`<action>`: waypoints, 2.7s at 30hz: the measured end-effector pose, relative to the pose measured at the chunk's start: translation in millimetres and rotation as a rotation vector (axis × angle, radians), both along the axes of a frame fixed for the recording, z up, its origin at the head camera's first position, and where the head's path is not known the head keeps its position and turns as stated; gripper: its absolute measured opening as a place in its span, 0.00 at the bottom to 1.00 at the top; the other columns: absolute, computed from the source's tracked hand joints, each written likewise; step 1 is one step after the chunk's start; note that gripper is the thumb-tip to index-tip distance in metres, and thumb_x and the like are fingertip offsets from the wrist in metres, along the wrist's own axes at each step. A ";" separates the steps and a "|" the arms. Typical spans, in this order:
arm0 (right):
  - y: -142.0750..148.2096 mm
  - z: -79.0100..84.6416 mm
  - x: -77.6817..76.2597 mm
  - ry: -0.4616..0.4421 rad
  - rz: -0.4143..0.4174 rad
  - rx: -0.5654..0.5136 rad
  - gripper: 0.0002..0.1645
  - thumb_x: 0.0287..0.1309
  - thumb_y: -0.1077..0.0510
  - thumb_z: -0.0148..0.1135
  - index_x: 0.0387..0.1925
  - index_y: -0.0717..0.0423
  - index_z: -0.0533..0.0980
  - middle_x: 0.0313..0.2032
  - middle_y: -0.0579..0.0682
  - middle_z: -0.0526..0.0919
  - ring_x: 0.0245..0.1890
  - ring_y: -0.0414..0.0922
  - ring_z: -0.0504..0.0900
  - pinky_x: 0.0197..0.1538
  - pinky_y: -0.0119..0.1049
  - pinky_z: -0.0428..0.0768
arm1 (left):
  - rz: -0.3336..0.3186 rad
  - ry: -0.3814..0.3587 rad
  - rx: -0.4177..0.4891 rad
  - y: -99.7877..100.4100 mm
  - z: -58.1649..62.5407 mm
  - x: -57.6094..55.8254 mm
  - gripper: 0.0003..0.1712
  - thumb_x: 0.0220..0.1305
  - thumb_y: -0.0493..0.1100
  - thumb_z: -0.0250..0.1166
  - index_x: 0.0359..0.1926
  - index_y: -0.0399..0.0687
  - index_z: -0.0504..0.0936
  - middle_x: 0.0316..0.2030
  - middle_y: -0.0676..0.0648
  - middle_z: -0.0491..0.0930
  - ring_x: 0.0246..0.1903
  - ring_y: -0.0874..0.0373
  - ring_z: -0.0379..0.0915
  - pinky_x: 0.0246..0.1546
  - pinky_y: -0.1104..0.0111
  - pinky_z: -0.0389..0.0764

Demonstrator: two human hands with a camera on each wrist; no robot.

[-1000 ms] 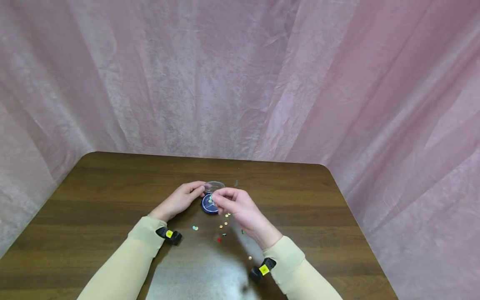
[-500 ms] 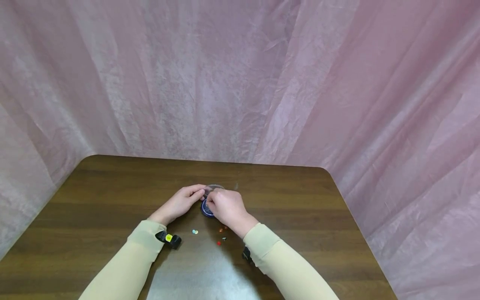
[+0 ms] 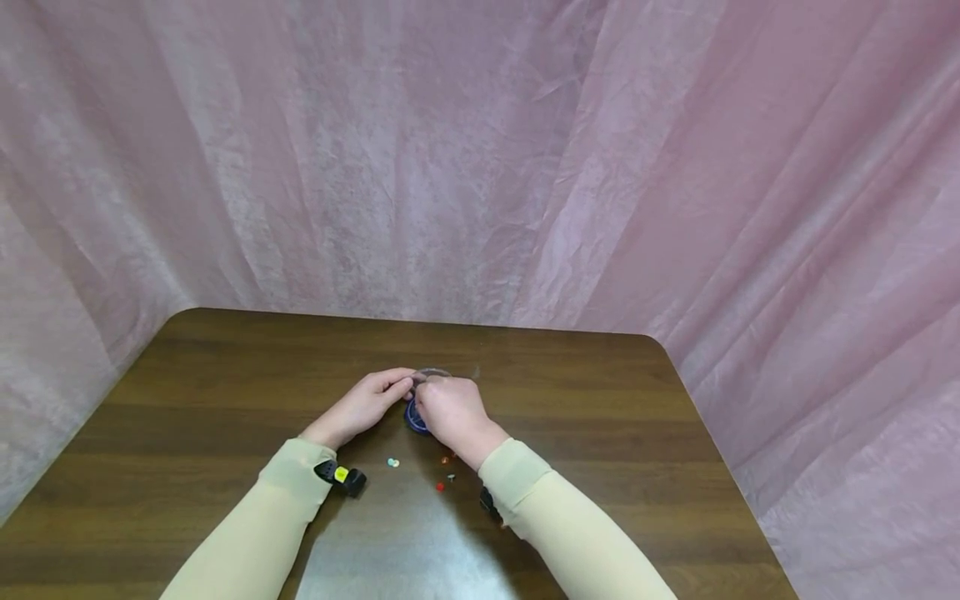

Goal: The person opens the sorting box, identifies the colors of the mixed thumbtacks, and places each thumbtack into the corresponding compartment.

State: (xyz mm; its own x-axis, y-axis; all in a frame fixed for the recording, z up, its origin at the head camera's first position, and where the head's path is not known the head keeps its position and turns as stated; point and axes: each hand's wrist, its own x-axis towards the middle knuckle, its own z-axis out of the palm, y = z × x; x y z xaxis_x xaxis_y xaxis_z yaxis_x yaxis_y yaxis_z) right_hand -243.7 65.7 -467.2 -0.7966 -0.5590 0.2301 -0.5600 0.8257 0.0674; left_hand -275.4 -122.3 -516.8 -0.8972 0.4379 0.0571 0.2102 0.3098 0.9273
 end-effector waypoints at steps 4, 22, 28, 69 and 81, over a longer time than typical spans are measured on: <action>0.3 1.9 -1.4 -0.010 0.004 0.013 0.07 0.63 0.49 0.65 0.28 0.39 0.84 0.30 0.36 0.82 0.28 0.40 0.81 0.29 0.39 0.79 | -0.003 0.006 -0.003 1.0 0.8 -1.7 0.17 0.78 0.53 0.51 0.59 0.66 0.80 0.55 0.60 0.79 0.50 0.60 0.75 0.54 0.62 0.73; 1.0 13.7 43.3 -0.051 0.179 -0.082 0.03 0.60 0.48 0.67 0.31 0.36 0.83 0.32 0.31 0.79 0.29 0.33 0.78 0.32 0.33 0.78 | 0.009 0.026 -0.022 1.1 0.8 0.9 0.17 0.78 0.52 0.51 0.60 0.62 0.81 0.55 0.59 0.79 0.54 0.62 0.74 0.56 0.63 0.72; -4.0 9.7 51.7 -0.080 0.215 -0.023 0.03 0.58 0.45 0.68 0.30 0.34 0.83 0.31 0.31 0.78 0.31 0.33 0.79 0.33 0.34 0.78 | 0.011 0.019 -0.035 0.8 0.6 1.3 0.19 0.78 0.52 0.50 0.61 0.59 0.80 0.56 0.58 0.80 0.52 0.61 0.75 0.55 0.63 0.73; -16.8 -6.1 55.8 -0.066 0.212 0.044 0.06 0.54 0.45 0.71 0.27 0.36 0.80 0.30 0.33 0.76 0.29 0.36 0.79 0.30 0.36 0.77 | 0.016 0.022 -0.038 -2.3 -4.2 -0.2 0.18 0.78 0.55 0.51 0.60 0.67 0.80 0.55 0.61 0.79 0.54 0.62 0.74 0.57 0.61 0.71; -7.8 -4.4 54.8 -0.104 0.187 0.064 0.07 0.56 0.43 0.70 0.28 0.35 0.81 0.29 0.30 0.76 0.29 0.33 0.78 0.30 0.35 0.76 | 0.014 0.034 -0.038 -2.2 -3.8 -3.0 0.17 0.77 0.55 0.51 0.59 0.67 0.81 0.56 0.60 0.79 0.57 0.62 0.73 0.60 0.61 0.70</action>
